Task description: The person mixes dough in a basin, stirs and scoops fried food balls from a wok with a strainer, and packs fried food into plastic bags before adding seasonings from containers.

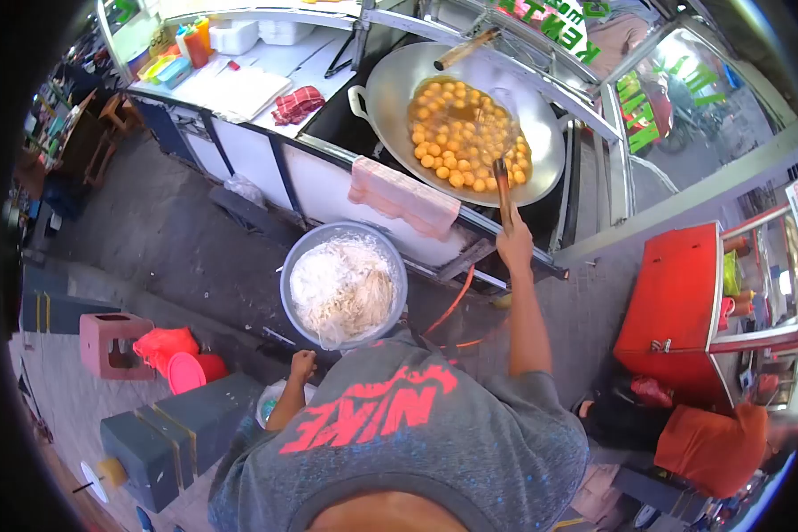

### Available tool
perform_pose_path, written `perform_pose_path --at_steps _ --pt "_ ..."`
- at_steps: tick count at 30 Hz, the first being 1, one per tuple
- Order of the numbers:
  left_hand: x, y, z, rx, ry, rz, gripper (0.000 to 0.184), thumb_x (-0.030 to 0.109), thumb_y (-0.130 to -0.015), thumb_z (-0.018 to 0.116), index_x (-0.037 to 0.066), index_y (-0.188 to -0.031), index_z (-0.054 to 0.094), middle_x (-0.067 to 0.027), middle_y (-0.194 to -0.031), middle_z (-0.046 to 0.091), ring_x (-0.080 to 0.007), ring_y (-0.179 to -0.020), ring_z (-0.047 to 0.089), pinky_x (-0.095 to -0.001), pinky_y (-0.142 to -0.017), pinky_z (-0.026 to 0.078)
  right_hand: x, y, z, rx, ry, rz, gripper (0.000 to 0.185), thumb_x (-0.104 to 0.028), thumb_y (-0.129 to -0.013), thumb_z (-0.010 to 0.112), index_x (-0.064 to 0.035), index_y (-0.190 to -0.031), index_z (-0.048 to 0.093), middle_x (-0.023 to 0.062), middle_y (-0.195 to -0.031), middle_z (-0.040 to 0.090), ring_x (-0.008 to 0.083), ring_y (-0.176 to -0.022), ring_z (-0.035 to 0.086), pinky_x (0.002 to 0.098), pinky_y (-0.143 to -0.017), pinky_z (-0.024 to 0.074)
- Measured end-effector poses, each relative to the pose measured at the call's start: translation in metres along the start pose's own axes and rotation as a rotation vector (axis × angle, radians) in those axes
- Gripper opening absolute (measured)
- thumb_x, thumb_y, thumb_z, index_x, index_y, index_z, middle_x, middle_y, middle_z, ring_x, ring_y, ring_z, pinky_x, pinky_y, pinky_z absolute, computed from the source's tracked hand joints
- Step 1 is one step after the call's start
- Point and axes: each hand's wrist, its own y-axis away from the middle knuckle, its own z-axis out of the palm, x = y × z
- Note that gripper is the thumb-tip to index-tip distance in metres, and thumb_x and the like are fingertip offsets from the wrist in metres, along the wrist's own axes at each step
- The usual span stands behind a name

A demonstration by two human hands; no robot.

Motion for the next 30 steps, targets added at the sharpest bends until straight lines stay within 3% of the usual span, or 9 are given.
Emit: perform_pose_path --at_steps 3,8,17,20,23,25,27,29,30 --pt "0.02 0.006 0.0 -0.012 -0.009 -0.01 0.025 0.026 -0.088 0.059 0.004 -0.101 0.063 -0.0054 -0.079 0.06 -0.016 -0.061 0.06 -0.0277 -0.043 0.042 -0.01 -0.03 0.016 -0.219 -0.653 0.418 0.05 -0.013 -0.081 0.057 -0.0139 -0.132 0.053 0.0082 -0.072 0.059 0.0128 -0.047 0.055 0.0283 -0.041 0.0453" --pt "0.028 0.014 0.001 0.054 0.043 0.047 0.027 0.025 -0.087 0.059 0.001 -0.099 0.065 -0.0092 -0.074 0.064 -0.0163 -0.055 0.06 -0.0283 -0.043 0.044 -0.025 -0.017 0.018 -0.353 -0.46 0.437 0.046 -0.013 -0.082 0.054 -0.0117 -0.128 0.054 0.0017 -0.061 0.052 0.0103 -0.043 0.05 0.0258 -0.036 0.0393" --pt "0.003 0.013 -0.008 0.021 0.039 -0.019 0.028 0.025 -0.087 0.059 0.0 -0.099 0.065 -0.0092 -0.07 0.062 -0.0164 -0.053 0.059 -0.0296 -0.042 0.043 -0.008 -0.034 0.049 -0.348 -0.124 0.171 0.057 -0.016 -0.077 0.052 -0.0117 -0.134 0.049 0.0143 -0.067 0.062 0.0208 -0.049 0.06 0.0323 -0.042 0.0472" --pt "0.011 0.014 -0.01 0.016 0.032 -0.001 0.028 0.024 -0.087 0.059 0.0 -0.099 0.065 -0.0095 -0.068 0.062 -0.0163 -0.053 0.058 -0.03 -0.041 0.042 -0.037 -0.027 0.03 -0.355 -0.087 0.308 0.046 -0.017 -0.076 0.052 -0.0097 -0.121 0.056 0.0224 -0.084 0.067 0.036 -0.071 0.068 0.0451 -0.067 0.0527" --pt "0.021 0.013 -0.009 0.039 0.04 0.007 0.027 0.025 -0.086 0.058 0.001 -0.097 0.065 -0.0089 -0.066 0.061 -0.0163 -0.051 0.057 -0.0302 -0.041 0.043 -0.034 -0.046 -0.022 -0.374 -0.112 0.258 0.043 -0.018 -0.078 0.052 -0.0108 -0.12 0.057 0.0188 -0.097 0.068 0.037 -0.083 0.067 0.0463 -0.073 0.0522" --pt "0.018 0.001 -0.01 0.091 0.075 0.033 0.027 0.025 -0.086 0.058 0.001 -0.096 0.066 -0.0086 -0.065 0.061 -0.0164 -0.05 0.057 -0.0305 -0.041 0.043 -0.006 -0.065 -0.036 -0.103 0.24 0.108 0.054 -0.021 -0.076 0.058 -0.0212 -0.13 0.055 0.0159 -0.103 0.067 0.0323 -0.087 0.066 0.0407 -0.08 0.0517" --pt "0.02 0.0 -0.011 0.085 0.031 0.028 0.028 0.026 -0.086 0.058 0.002 -0.098 0.065 -0.0087 -0.068 0.061 -0.017 -0.053 0.059 -0.0296 -0.041 0.044 0.02 -0.083 -0.056 -0.105 0.261 0.114 0.049 -0.016 -0.079 0.057 -0.0222 -0.127 0.056 0.0183 -0.111 0.063 0.0365 -0.101 0.061 0.045 -0.086 0.0481" --pt "0.016 0.001 -0.01 0.04 -0.024 -0.018 0.03 0.025 -0.089 0.057 0.001 -0.105 0.063 -0.0096 -0.077 0.062 -0.0181 -0.06 0.062 -0.0285 -0.041 0.044 0.027 -0.1 -0.072 -0.016 0.445 0.024 0.045 -0.008 -0.078 0.058 -0.0184 -0.121 0.057 0.0168 -0.102 0.065 0.0347 -0.1 0.062 0.0456 -0.083 0.0505" --pt "0.013 0.004 -0.007 0.099 0.016 0.007 0.028 0.027 -0.086 0.059 0.001 -0.095 0.066 -0.0084 -0.063 0.062 -0.0161 -0.05 0.058 -0.0303 -0.041 0.044 0.035 -0.109 -0.073 0.009 0.474 0.028 0.052 -0.003 -0.075 0.06 -0.0161 -0.125 0.054 0.0172 -0.104 0.063 0.0355 -0.1 0.062 0.0462 -0.082 0.0507"
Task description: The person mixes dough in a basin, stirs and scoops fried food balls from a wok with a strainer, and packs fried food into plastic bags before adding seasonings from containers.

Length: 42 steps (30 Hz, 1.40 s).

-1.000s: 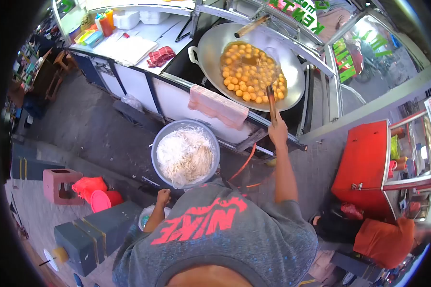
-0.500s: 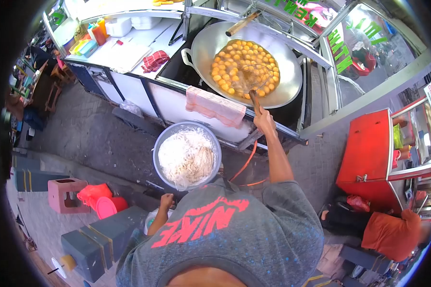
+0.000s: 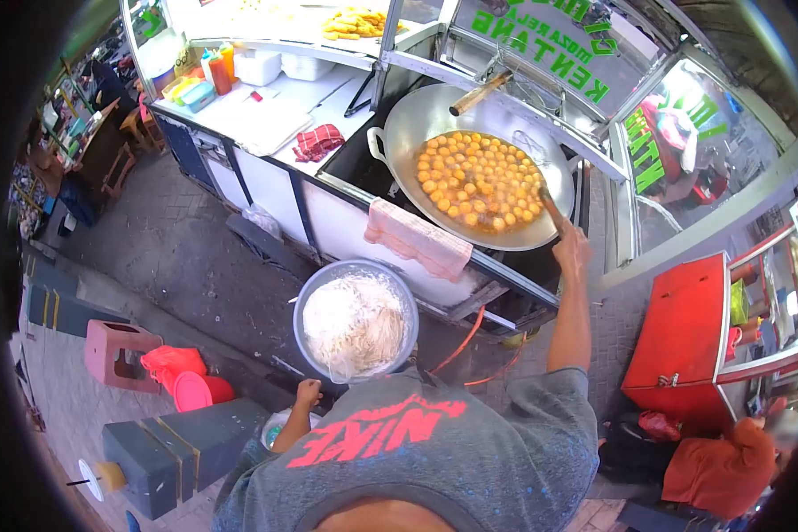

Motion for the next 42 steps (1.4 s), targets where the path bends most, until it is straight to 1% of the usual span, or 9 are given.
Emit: perform_pose_path --at_steps 3,9,11,14,19,21,26,29,42 --pt "0.0 0.017 -0.002 0.026 0.052 -0.022 0.028 0.027 -0.086 0.059 0.001 -0.094 0.067 -0.0086 -0.062 0.061 -0.0163 -0.049 0.058 -0.0306 -0.042 0.044 0.019 -0.022 0.026 0.068 0.075 -0.016 0.053 -0.004 -0.075 0.061 -0.0139 -0.126 0.052 0.0175 -0.106 0.062 0.0356 -0.101 0.062 0.0462 -0.082 0.0509" --pt "-0.04 0.027 -0.007 0.005 -0.048 -0.034 0.031 0.028 -0.086 0.059 -0.002 -0.089 0.067 -0.0095 -0.062 0.06 -0.0177 -0.049 0.058 -0.0312 -0.041 0.046 -0.041 -0.052 0.082 -0.407 -0.15 0.092 0.066 -0.01 -0.08 0.055 -0.0111 -0.142 0.031 0.0244 -0.118 0.059 0.0388 -0.115 0.055 0.0477 -0.095 0.0437" --pt "-0.058 0.024 -0.008 0.004 0.03 -0.026 0.031 0.028 -0.086 0.059 -0.001 -0.093 0.067 -0.0103 -0.068 0.061 -0.0192 -0.052 0.06 -0.0318 -0.041 0.046 -0.065 -0.077 0.15 -0.23 -0.337 0.087 0.063 -0.004 -0.072 0.058 -0.006 -0.132 0.04 0.0241 -0.093 0.064 0.0367 -0.086 0.064 0.0442 -0.07 0.0505" --pt "-0.041 0.037 -0.015 -0.033 0.001 -0.074 0.031 0.029 -0.088 0.058 0.003 -0.102 0.065 -0.0088 -0.074 0.062 -0.02 -0.056 0.062 -0.0336 -0.045 0.048 -0.129 -0.093 0.184 -0.362 -0.725 0.259 0.046 -0.002 -0.068 0.06 -0.0054 -0.113 0.051 0.0173 -0.072 0.06 0.0247 -0.052 0.06 0.0373 -0.039 0.0415" --pt "-0.022 0.03 -0.013 0.031 0.012 -0.044 0.028 0.027 -0.087 0.061 0.003 -0.102 0.066 -0.0085 -0.076 0.063 -0.0191 -0.058 0.063 -0.0318 -0.044 0.047 -0.202 -0.08 0.181 -0.611 -1.666 0.437 0.039 0.006 -0.073 0.056 -0.0044 -0.11 0.052 0.0059 -0.064 0.054 0.0155 -0.047 0.052 0.0297 -0.036 0.0385" --pt "-0.007 0.029 -0.012 0.039 0.064 -0.072 0.027 0.026 -0.087 0.061 0.003 -0.101 0.066 -0.0081 -0.076 0.064 -0.0186 -0.058 0.063 -0.0303 -0.043 0.046 -0.206 -0.075 0.171 -0.623 -1.676 0.348 0.044 0.006 -0.075 0.055 -0.0041 -0.118 0.051 0.0056 -0.063 0.053 0.0142 -0.045 0.05 0.0294 -0.037 0.0404" --pt "0.019 0.022 -0.014 -0.02 0.054 -0.06 0.027 0.026 -0.087 0.06 0.003 -0.101 0.065 -0.0069 -0.077 0.063 -0.0178 -0.061 0.063 -0.0292 -0.045 0.046 -0.181 -0.021 0.127 -0.574 -1.35 0.083 0.061 -0.002 -0.075 0.056 -0.0047 -0.135 0.044 0.0121 -0.072 0.059 0.0179 -0.057 0.059 0.0339 -0.046 0.0477" --pt "0.025 0.012 -0.014 -0.07 0.011 -0.033 0.028 0.027 -0.088 0.06 0.003 -0.102 0.065 -0.0067 -0.077 0.063 -0.0174 -0.062 0.063 -0.0289 -0.045 0.046 -0.167 0.026 0.166 0.017 -0.933 -0.251 0.067 -0.005 -0.073 0.055 -0.0054 -0.138 0.041 0.018 -0.077 0.062 0.0269 -0.068 0.063 0.0415 -0.059 0.0515" --pt "0.065 -0.009 -0.022 -0.134 -0.143 0.095 0.031 0.024 -0.089 0.056 -0.003 -0.101 0.064 -0.0092 -0.069 0.061 -0.016 -0.053 0.058 -0.028 -0.038 0.041 -0.039 0.126 0.027 -0.004 -0.159 -0.058 0.072 0.0 -0.072 0.059 -0.0203 -0.139 0.042 0.0153 -0.102 0.053 0.035 -0.093 0.06 0.0478 -0.073 0.0508"
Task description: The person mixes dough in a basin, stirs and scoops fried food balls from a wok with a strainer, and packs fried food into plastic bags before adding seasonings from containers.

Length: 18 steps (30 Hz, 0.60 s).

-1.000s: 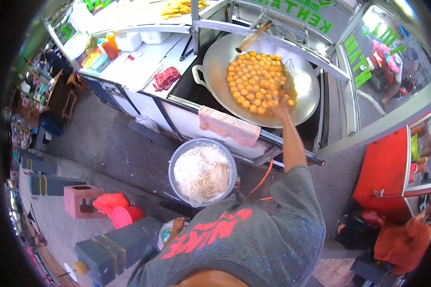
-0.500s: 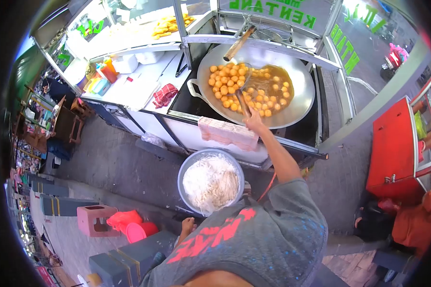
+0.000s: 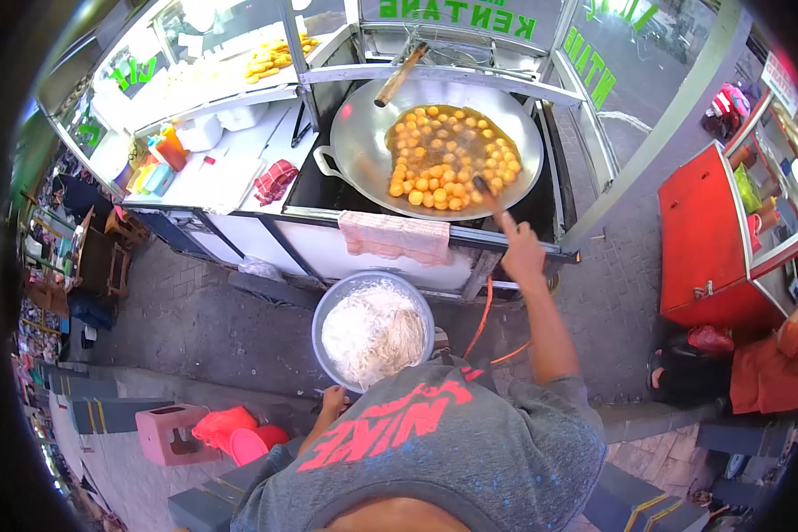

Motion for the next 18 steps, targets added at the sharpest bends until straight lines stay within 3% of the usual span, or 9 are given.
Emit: perform_pose_path --at_steps 5,8,9,11,14,15,17,18 --pt "0.004 0.005 -0.012 -0.026 -0.162 -0.019 0.028 0.025 -0.089 0.057 -0.002 -0.093 0.064 -0.0078 -0.069 0.061 -0.015 -0.052 0.056 -0.026 -0.038 0.039 0.048 -0.078 -0.001 0.018 0.028 0.195 0.059 -0.006 -0.078 0.056 -0.0163 -0.135 0.045 0.0171 -0.106 0.057 0.0364 -0.095 0.061 0.0482 -0.076 0.0509" --pt "0.005 0.027 -0.016 -0.059 -0.219 0.064 0.029 0.027 -0.089 0.058 -0.001 -0.081 0.064 -0.0079 -0.067 0.061 -0.0157 -0.052 0.055 -0.0273 -0.039 0.039 0.056 -0.125 0.014 -0.138 0.032 0.227 0.049 -0.007 -0.08 0.054 -0.0127 -0.128 0.048 0.0202 -0.102 0.064 0.0389 -0.094 0.063 0.0487 -0.079 0.0511" --pt "-0.01 0.027 -0.016 -0.076 -0.248 0.097 0.031 0.028 -0.089 0.058 -0.001 -0.08 0.065 -0.0084 -0.068 0.062 -0.0167 -0.053 0.056 -0.0288 -0.04 0.04 0.047 -0.135 0.02 -0.185 -0.06 0.269 0.039 -0.012 -0.08 0.056 -0.0078 -0.119 0.052 0.0239 -0.103 0.065 0.0388 -0.1 0.062 0.0475 -0.083 0.0506" --pt "-0.044 0.021 -0.014 -0.096 -0.227 0.112 0.034 0.029 -0.09 0.056 0.0 -0.079 0.067 -0.0098 -0.071 0.065 -0.0184 -0.055 0.059 -0.0313 -0.045 0.044 0.032 -0.153 0.058 -0.213 -0.135 0.246 0.039 -0.012 -0.077 0.058 -0.0003 -0.114 0.053 0.0247 -0.101 0.065 0.0401 -0.099 0.062 0.0465 -0.084 0.0507" --pt "-0.094 0.011 -0.005 -0.102 0.084 -0.061 0.038 0.03 -0.092 0.051 -0.001 -0.08 0.07 -0.0119 -0.078 0.069 -0.02 -0.06 0.063 -0.0327 -0.055 0.05 -0.015 -0.18 0.098 -0.303 -0.373 0.309 0.038 -0.013 -0.072 0.065 0.0032 -0.105 0.057 0.0271 -0.1 0.064 0.0406 -0.1 0.062 0.0427 -0.084 0.0507" --pt "-0.096 0.015 -0.003 -0.069 -0.009 0.0 0.041 0.031 -0.093 0.048 0.0 -0.08 0.071 -0.0121 -0.078 0.07 -0.0195 -0.062 0.064 -0.0329 -0.058 0.05 -0.034 -0.187 0.102 -0.381 -0.45 0.319 0.037 -0.013 -0.07 0.066 0.0044 -0.102 0.058 0.0273 -0.099 0.064 0.0406 -0.1 0.062 0.0419 -0.084 0.0502" --pt "-0.104 0.029 0.002 0.001 -0.195 0.11 0.045 0.033 -0.095 0.044 0.001 -0.08 0.072 -0.0126 -0.08 0.071 -0.0186 -0.067 0.065 -0.0333 -0.066 0.051 -0.062 -0.204 0.15 -0.212 -0.543 0.329 0.032 -0.004 -0.069 0.062 0.0009 -0.1 0.055 0.0199 -0.077 0.064 0.0314 -0.07 0.067 0.0405 -0.053 0.0507" --pt "-0.115 0.02 0.003 -0.016 -0.398 0.23 0.052 0.04 -0.097 0.036 0.005 -0.089 0.074 -0.0132 -0.087 0.071 -0.0214 -0.08 0.066 -0.0384 -0.071 0.05 -0.077 -0.209 0.15 -0.26 -0.74 0.349 0.027 -0.004 -0.07 0.062 0.001 -0.095 0.055 0.0175 -0.073 0.062 0.0289 -0.064 0.064 0.039 -0.049 0.049"
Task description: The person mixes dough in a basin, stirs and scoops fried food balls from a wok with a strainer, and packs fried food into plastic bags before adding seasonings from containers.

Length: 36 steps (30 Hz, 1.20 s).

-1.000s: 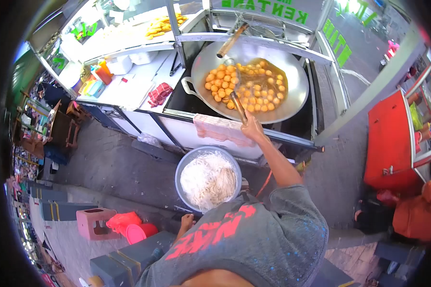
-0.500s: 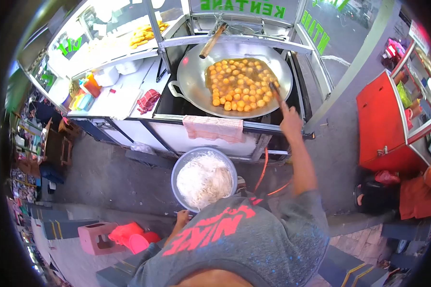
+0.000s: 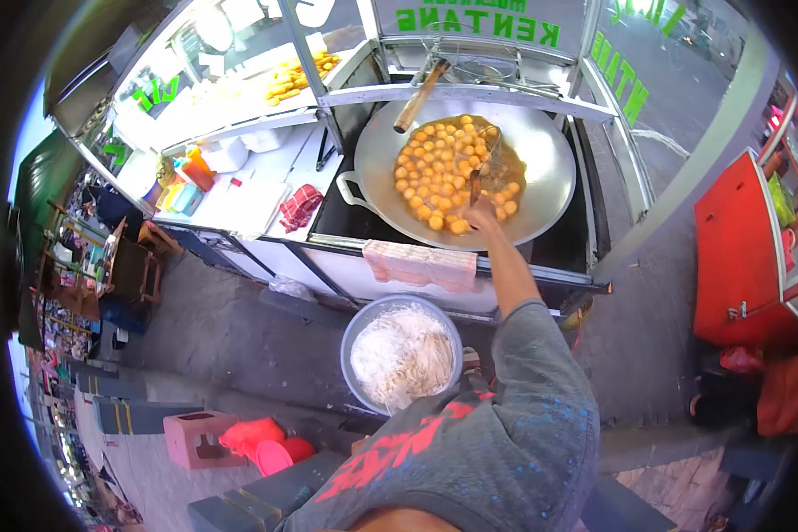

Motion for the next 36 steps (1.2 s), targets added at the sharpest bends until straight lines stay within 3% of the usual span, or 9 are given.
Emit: perform_pose_path --at_steps 4,7,9,12,14,17,19,26,36 --pt "0.036 0.015 -0.016 -0.156 0.242 -0.229 0.049 0.043 -0.098 0.035 0.006 -0.109 0.066 -0.0158 -0.106 0.065 -0.0268 -0.087 0.062 -0.043 -0.075 0.049 -0.03 0.005 0.031 -0.273 -0.646 0.066 0.016 0.0 -0.071 0.06 -0.0011 -0.083 0.05 0.0087 -0.06 0.054 0.0179 -0.043 0.052 0.0318 -0.035 0.038" --pt "0.092 0.024 -0.036 -0.216 0.322 -0.389 0.049 0.043 -0.097 0.038 0.005 -0.119 0.062 -0.0166 -0.112 0.061 -0.0287 -0.091 0.059 -0.0436 -0.076 0.049 -0.039 0.024 0.025 -0.326 -0.667 0.023 0.018 -0.001 -0.074 0.057 -0.0011 -0.092 0.052 0.0066 -0.059 0.052 0.0149 -0.044 0.052 0.0295 -0.035 0.0374" --pt "0.111 0.022 -0.044 -0.198 0.344 -0.434 0.047 0.041 -0.096 0.043 0.004 -0.119 0.06 -0.0155 -0.108 0.061 -0.0271 -0.09 0.058 -0.0401 -0.076 0.05 -0.041 0.038 0.014 -0.317 -0.578 -0.042 0.021 -0.003 -0.075 0.058 -0.0013 -0.095 0.053 0.0063 -0.059 0.052 0.0136 -0.046 0.053 0.0281 -0.036 0.0378" --pt "0.084 -0.007 -0.028 -0.129 0.624 -0.37 0.039 0.036 -0.094 0.049 0.004 -0.113 0.062 -0.0107 -0.095 0.061 -0.023 -0.082 0.06 -0.0335 -0.065 0.051 0.013 0.031 0.036 -0.028 -0.139 -0.427 0.049 -0.006 -0.07 0.057 0.0017 -0.118 0.052 0.0188 -0.079 0.064 0.0319 -0.07 0.064 0.0413 -0.059 0.0504" --pt "0.082 -0.017 -0.033 -0.18 0.353 -0.185 0.035 0.033 -0.093 0.052 0.003 -0.11 0.062 -0.0085 -0.089 0.061 -0.02 -0.074 0.061 -0.0314 -0.058 0.05 0.004 0.082 0.004 -0.017 0.077 -0.452 0.064 -0.006 -0.067 0.054 -0.0023 -0.131 0.045 0.0227 -0.104 0.064 0.0426 -0.095 0.06 0.0484 -0.08 0.0483" --pt "0.076 -0.038 -0.032 -0.177 0.193 -0.058 0.032 0.03 -0.091 0.054 0.003 -0.107 0.062 -0.0056 -0.082 0.06 -0.0159 -0.061 0.059 -0.0281 -0.046 0.046 -0.031 0.175 -0.046 -0.02 0.254 -0.459 0.047 -0.006 -0.078 0.053 -0.0108 -0.124 0.053 0.021 -0.094 0.065 0.0422 -0.093 0.059 0.0492 -0.076 0.0484" --pt "0.083 -0.044 -0.031 -0.156 0.253 -0.112 0.032 0.029 -0.09 0.055 0.003 -0.106 0.062 -0.0048 -0.079 0.06 -0.0147 -0.057 0.059 -0.0271 -0.042 0.044 -0.013 0.2 -0.055 -0.019 0.405 -0.47 0.063 -0.004 -0.074 0.052 -0.0215 -0.134 0.046 0.0159 -0.108 0.064 0.0375 -0.098 0.061 0.0488 -0.079 0.0486" --pt "0.088 -0.062 -0.023 -0.091 0.447 -0.288 0.036 0.029 -0.089 0.055 -0.001 -0.108 0.062 -0.0087 -0.077 0.061 -0.0195 -0.062 0.063 -0.0282 -0.041 0.042 0.029 0.243 -0.121 0.229 0.577 -0.322 0.06 0.0 -0.076 0.054 -0.0269 -0.13 0.047 0.0134 -0.097 0.058 0.0376 -0.09 0.06 0.0499 -0.072 0.0489" --pt "0.07 -0.027 -0.019 0.046 0.414 -0.327 0.035 0.032 -0.089 0.055 0.002 -0.104 0.066 -0.009 -0.075 0.064 -0.0186 -0.059 0.063 -0.0312 -0.045 0.048 0.05 0.077 -0.125 0.166 0.629 -0.179 0.057 -0.012 -0.075 0.06 -0.0059 -0.13 0.046 0.0263 -0.103 0.063 0.0397 -0.096 0.062 0.0501 -0.076 0.0501"
